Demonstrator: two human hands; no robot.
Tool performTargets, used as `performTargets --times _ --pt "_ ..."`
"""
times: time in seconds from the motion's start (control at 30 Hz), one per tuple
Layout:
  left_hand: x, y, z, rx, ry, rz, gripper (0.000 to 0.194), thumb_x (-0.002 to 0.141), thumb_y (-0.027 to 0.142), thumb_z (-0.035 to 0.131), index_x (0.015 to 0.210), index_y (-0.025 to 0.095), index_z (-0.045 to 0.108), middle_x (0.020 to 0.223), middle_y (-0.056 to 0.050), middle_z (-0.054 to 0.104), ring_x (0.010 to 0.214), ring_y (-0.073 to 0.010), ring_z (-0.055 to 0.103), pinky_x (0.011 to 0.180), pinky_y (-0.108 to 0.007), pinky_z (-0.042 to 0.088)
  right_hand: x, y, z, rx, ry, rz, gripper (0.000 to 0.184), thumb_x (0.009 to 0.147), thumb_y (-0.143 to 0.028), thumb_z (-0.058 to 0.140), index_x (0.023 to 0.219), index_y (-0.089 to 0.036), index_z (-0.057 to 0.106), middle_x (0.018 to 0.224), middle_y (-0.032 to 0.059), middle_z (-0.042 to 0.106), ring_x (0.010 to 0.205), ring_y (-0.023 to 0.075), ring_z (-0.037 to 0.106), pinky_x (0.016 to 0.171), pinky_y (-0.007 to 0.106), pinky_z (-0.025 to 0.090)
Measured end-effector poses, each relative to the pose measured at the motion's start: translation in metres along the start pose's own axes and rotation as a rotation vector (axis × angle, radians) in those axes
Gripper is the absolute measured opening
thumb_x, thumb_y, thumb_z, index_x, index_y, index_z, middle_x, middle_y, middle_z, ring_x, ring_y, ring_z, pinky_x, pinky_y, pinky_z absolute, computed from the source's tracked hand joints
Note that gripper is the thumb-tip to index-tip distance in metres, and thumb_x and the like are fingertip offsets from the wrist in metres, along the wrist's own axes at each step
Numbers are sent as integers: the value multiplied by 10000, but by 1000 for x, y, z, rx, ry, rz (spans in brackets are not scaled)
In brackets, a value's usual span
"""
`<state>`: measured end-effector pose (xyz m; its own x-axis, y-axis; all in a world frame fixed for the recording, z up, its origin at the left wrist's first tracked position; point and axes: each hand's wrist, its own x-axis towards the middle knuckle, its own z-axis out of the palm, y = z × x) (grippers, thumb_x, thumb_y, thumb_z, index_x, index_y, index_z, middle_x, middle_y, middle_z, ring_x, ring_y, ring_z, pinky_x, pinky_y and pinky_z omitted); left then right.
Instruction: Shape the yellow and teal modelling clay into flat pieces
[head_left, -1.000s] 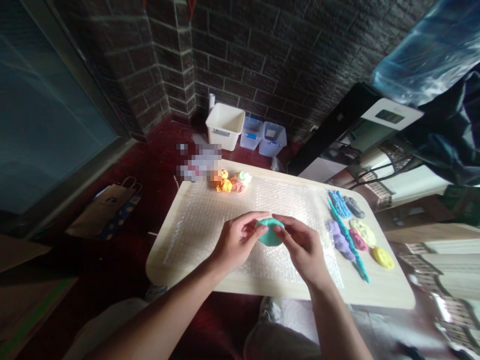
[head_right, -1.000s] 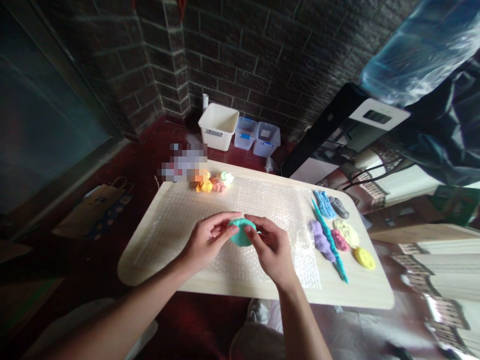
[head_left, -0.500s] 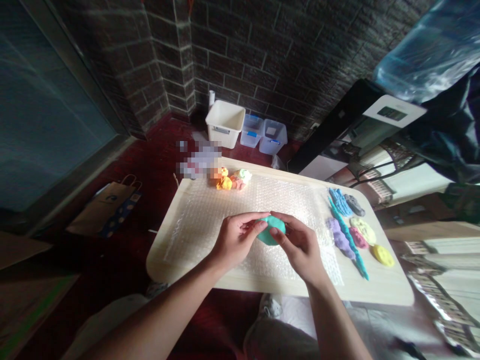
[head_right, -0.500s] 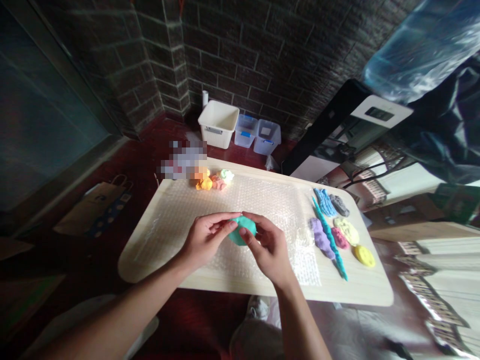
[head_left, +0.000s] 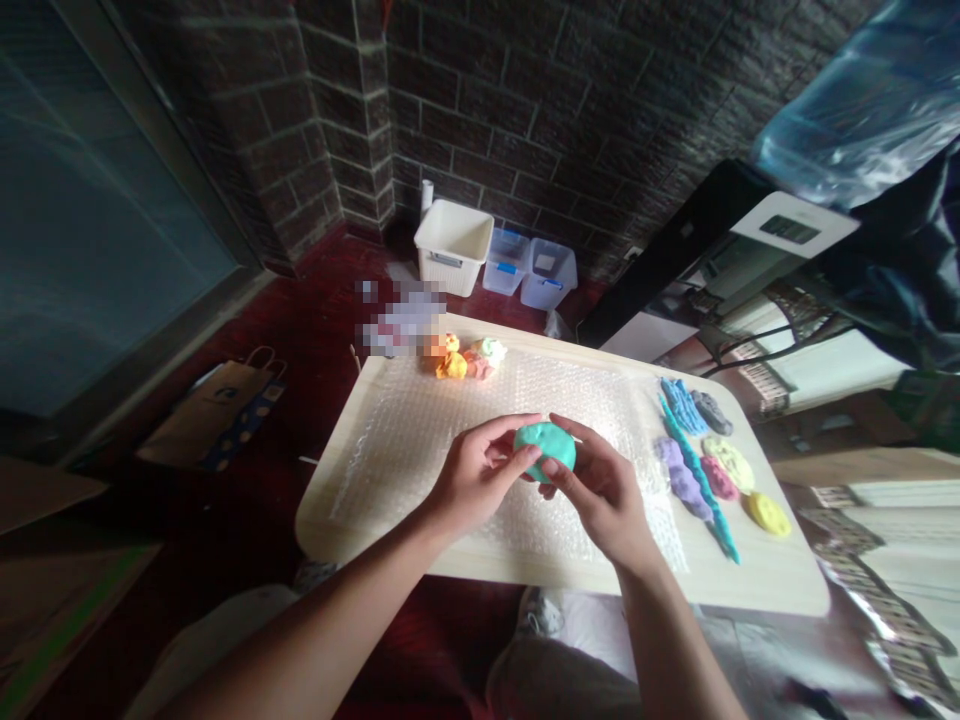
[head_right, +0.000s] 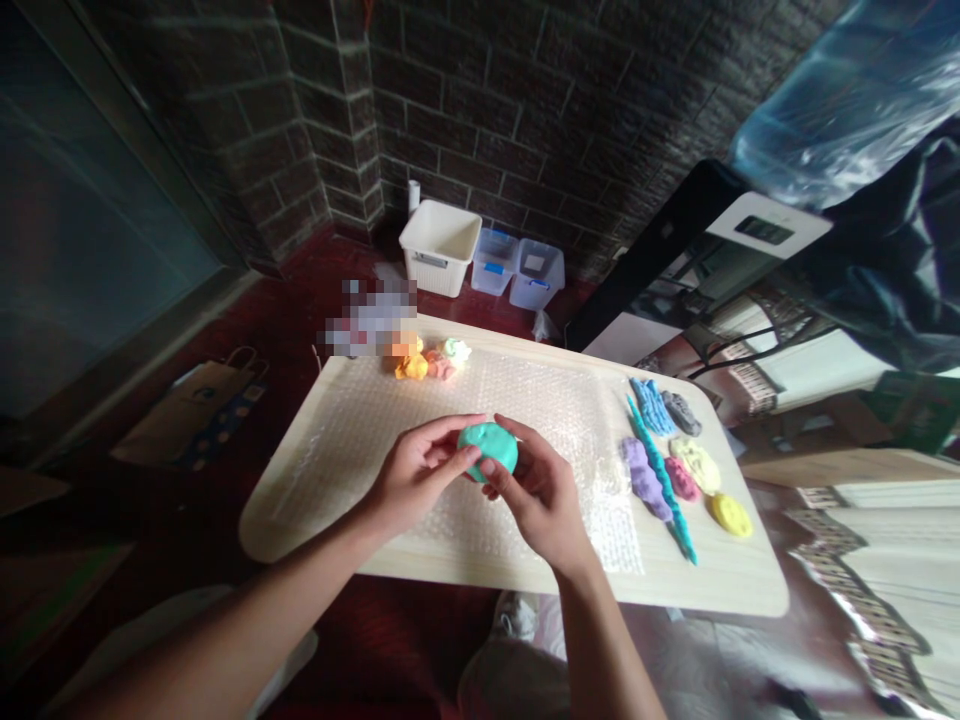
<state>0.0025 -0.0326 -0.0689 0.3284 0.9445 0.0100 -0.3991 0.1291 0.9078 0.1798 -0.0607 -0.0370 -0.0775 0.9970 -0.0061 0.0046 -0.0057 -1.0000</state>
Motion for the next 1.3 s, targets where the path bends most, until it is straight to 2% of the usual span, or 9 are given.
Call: performTargets --times 0.17,0.3,0.43,0.77,0.87,0.93,1.0,1.13,1.3 --pt "1 -1 0 15 45 -11 459 894 401 819 1298 192 755 1278 -124 777 1020 -244 771 823 -311 646 -1 -1 0 -49 -34 -5 487 893 -304 857 1348 -271 687 947 33 754 716 166 676 657 320 583" --pt "4 -1 0 -85 112 -29 593 836 369 881 1350 158 673 983 -77 803 881 -210 770 772 -303 637 0 0 0 22 2 -6 605 905 -297 846 1457 -304 601 902 15 763 700 173 691 661 328 578" --pt "7 -1 0 -156 89 -63 470 747 319 949 1122 130 739 1026 -103 815 950 -228 771 853 -318 616 3 1 -3 -34 33 28 236 903 -352 844 1078 -208 778 803 34 763 664 162 680 652 304 559" --pt "5 -1 0 -127 40 -137 252 795 313 902 938 123 817 878 -93 799 828 -220 735 830 -339 565 2 1 -4 -293 7 -34 222 926 -412 805 899 -193 783 756 43 728 670 184 661 617 310 563" --pt "4 2 6 -359 99 -188 380 774 274 914 1124 185 799 1057 -79 795 1036 -229 724 984 -356 539 -1 2 -2 -566 138 -280 147 976 -307 744 1087 -238 811 920 70 752 806 220 706 692 345 592" --pt "3 7 9 -611 112 -285 391 827 366 861 1164 187 778 1145 -96 774 1085 -229 705 991 -358 543 -3 1 2 -751 206 -464 289 992 -205 689 1258 -282 773 1072 90 751 930 239 723 769 373 607" --pt "4 14 10 -780 114 -399 423 923 490 724 1149 136 773 1141 -142 766 1021 -234 715 915 -343 565 -4 0 8 -874 134 -560 400 969 -165 671 1346 -286 728 1161 109 733 1045 276 707 850 429 607" --pt "6 27 5 -784 207 -515 578 1025 541 482 1246 71 736 1034 -180 778 842 -246 738 757 -333 574 -4 -5 19 -926 -177 -530 633 838 -223 726 1463 -230 626 1373 148 654 1321 391 564 1065 606 511" --pt "9 29 -1 -822 300 -529 484 1020 468 497 1139 73 750 974 -171 786 778 -225 735 706 -311 569 -4 -5 20 -878 -162 -533 633 860 -203 733 1475 -235 584 1434 152 616 1367 372 537 1092 580 501"
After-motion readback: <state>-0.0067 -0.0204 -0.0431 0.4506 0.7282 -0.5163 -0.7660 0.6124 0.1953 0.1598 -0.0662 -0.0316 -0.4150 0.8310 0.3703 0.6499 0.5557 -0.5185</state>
